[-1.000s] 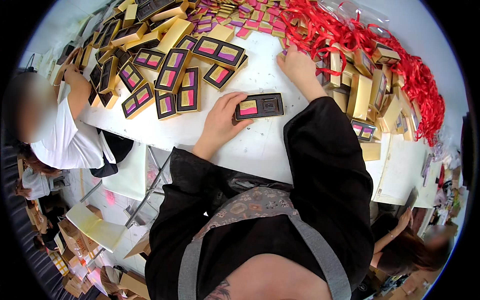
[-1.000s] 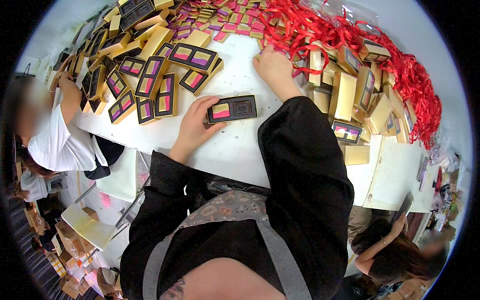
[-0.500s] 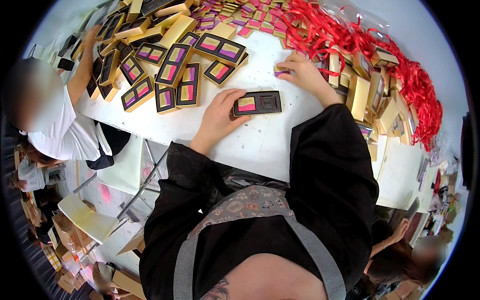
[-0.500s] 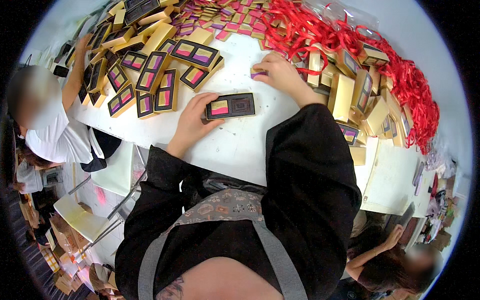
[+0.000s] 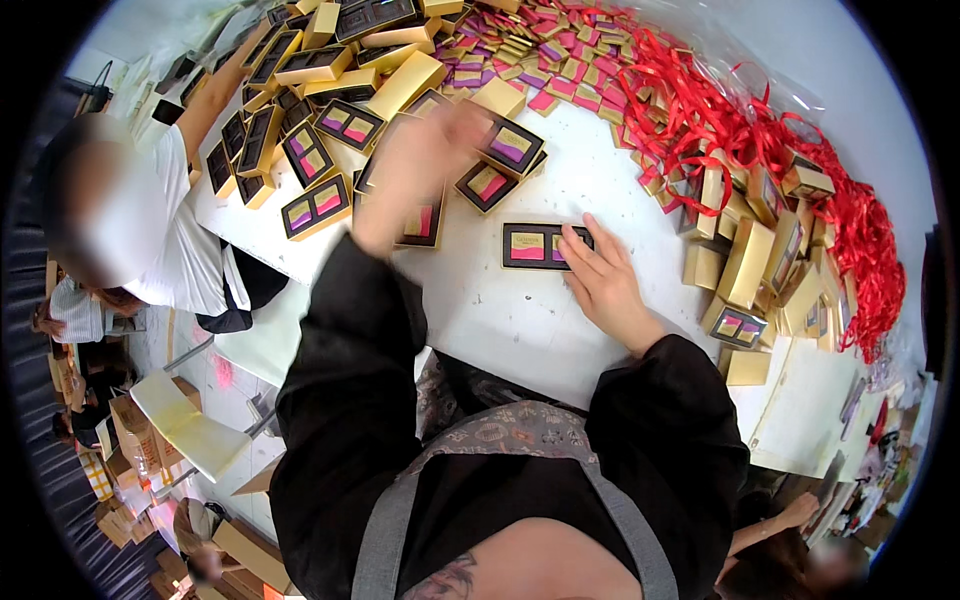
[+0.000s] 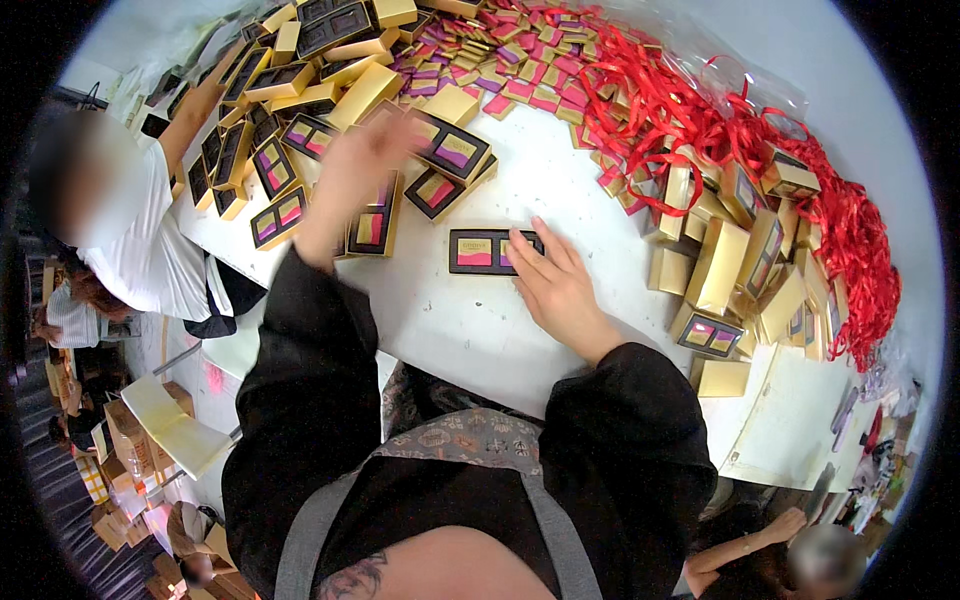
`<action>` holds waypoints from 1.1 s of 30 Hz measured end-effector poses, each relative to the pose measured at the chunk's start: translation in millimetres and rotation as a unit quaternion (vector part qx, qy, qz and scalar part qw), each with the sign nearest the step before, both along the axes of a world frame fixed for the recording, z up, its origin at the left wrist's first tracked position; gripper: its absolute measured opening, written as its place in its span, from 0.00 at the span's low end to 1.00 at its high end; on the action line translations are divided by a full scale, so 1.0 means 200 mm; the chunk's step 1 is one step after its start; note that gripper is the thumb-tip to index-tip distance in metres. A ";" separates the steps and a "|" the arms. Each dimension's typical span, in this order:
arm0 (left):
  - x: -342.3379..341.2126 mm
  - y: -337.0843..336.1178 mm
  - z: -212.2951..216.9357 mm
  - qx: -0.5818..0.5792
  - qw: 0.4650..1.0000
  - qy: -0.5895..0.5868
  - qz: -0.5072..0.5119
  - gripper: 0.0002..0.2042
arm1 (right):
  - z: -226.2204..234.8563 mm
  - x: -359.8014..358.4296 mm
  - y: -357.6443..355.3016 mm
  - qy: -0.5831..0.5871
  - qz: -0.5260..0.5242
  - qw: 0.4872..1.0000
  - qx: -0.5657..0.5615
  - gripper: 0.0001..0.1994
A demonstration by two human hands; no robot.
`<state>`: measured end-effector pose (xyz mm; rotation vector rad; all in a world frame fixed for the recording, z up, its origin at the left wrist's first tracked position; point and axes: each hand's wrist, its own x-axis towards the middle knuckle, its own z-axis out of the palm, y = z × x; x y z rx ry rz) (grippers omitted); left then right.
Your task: The person places small rectangular makeup compacts into gold cardboard boxes at a workbench. They pick up a compact, insert it into a box, and then place the box into a clear plastic bag. This process is repeated for multiple units.
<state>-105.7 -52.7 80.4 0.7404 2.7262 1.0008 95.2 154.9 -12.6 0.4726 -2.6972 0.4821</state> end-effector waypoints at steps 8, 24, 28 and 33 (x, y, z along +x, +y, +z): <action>-0.76 -0.07 -0.26 -0.042 0.974 0.212 0.072 0.41 | -0.05 -0.14 0.01 0.022 -0.033 0.993 -0.113 0.24; 0.61 -0.15 -0.42 0.218 0.949 -0.181 -0.138 0.30 | -0.10 -0.73 0.28 0.036 -0.179 0.958 -0.221 0.12; 0.60 -0.02 -0.45 0.088 0.967 0.109 -0.212 0.28 | -0.13 -1.05 0.41 0.090 -0.239 0.967 0.018 0.09; 0.58 -0.02 -0.50 0.095 0.966 0.110 -0.213 0.31 | -0.04 -0.84 0.34 0.038 -0.209 0.975 -0.066 0.11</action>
